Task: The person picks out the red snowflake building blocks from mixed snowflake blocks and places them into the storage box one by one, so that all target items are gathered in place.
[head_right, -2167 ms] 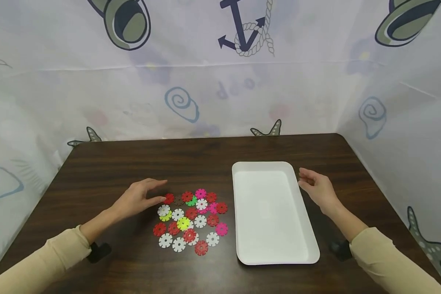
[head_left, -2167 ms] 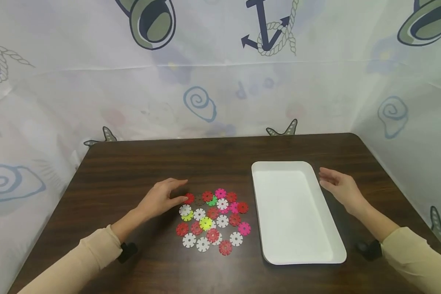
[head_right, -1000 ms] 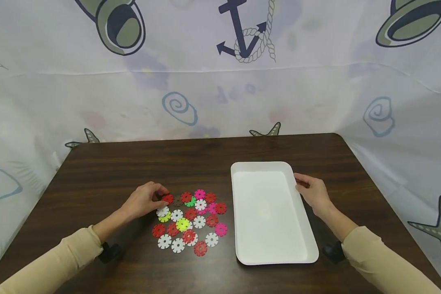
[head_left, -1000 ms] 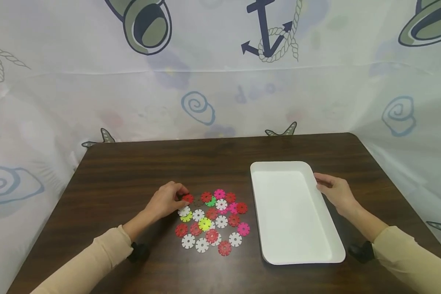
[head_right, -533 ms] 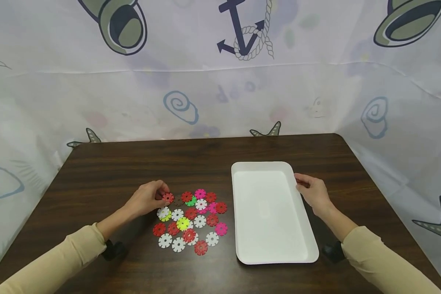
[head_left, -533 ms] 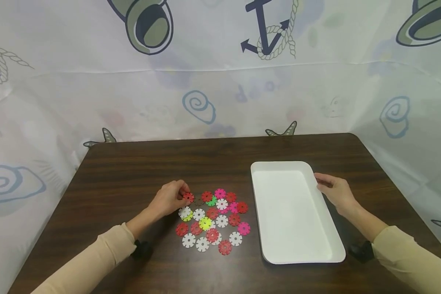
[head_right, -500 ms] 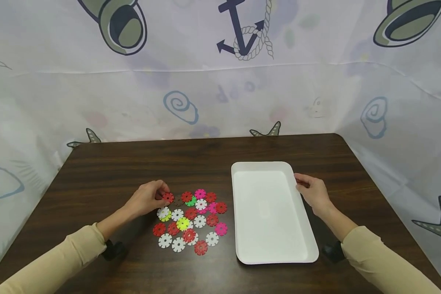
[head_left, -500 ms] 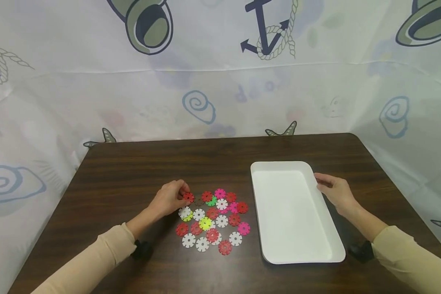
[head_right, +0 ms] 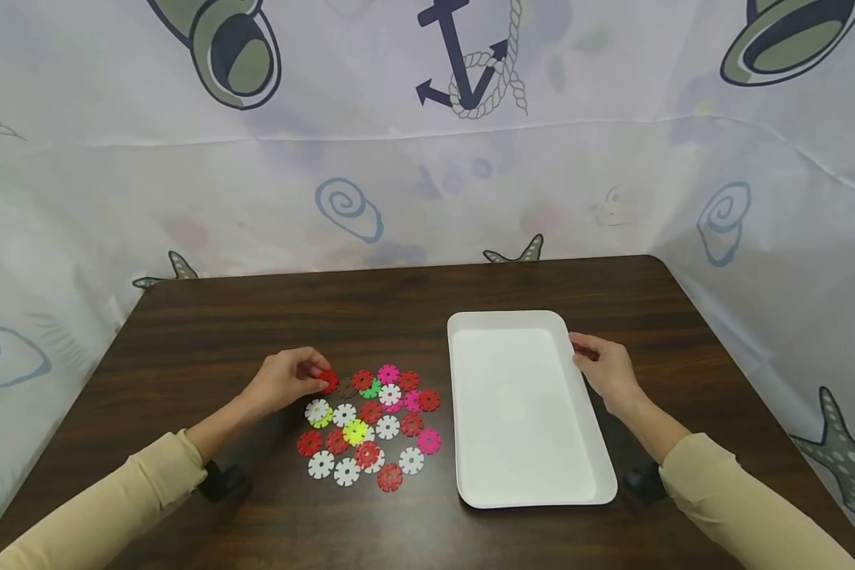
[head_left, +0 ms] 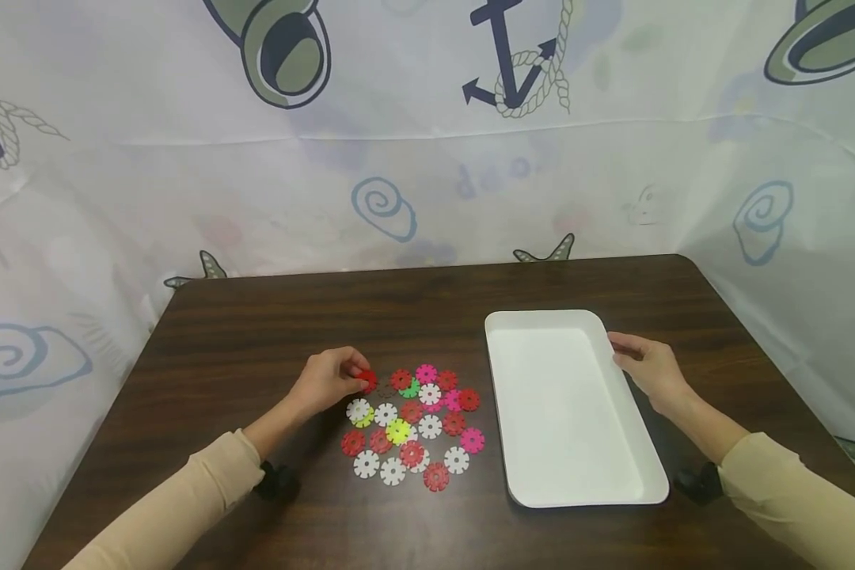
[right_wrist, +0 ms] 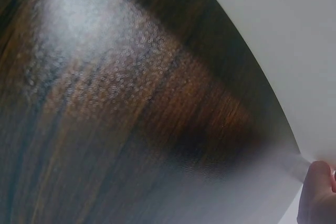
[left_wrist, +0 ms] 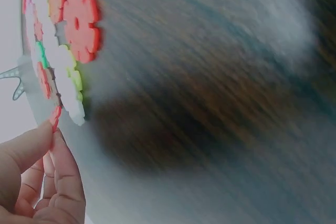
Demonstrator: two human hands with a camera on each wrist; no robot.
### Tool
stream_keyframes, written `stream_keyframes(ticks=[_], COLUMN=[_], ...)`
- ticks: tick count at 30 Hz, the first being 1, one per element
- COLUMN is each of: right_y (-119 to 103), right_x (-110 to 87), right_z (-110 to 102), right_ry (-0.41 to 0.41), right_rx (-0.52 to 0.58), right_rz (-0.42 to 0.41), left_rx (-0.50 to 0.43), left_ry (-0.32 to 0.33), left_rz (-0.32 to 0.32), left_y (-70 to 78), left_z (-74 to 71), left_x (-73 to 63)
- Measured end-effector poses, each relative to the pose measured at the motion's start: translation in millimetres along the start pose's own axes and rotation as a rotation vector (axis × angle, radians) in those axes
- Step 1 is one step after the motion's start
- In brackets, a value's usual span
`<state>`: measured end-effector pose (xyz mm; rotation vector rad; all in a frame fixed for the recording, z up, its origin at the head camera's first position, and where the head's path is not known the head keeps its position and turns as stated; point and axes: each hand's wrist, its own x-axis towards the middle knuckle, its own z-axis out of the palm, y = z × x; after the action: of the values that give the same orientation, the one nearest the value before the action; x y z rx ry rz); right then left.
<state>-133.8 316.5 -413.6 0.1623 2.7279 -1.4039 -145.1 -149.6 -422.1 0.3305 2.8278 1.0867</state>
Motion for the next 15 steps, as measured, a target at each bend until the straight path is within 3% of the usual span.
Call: stream_keyframes(ticks=[15], right_y=[1], right_x=[-0.7], right_z=[1], right_ry=[0.004], right_rx=[0.031], right_rz=[0.017], left_rx=[-0.214], left_ry=[-0.008], left_rz=[-0.096], left_y=[18.6], left_z=[5.7], left_x=[9.7])
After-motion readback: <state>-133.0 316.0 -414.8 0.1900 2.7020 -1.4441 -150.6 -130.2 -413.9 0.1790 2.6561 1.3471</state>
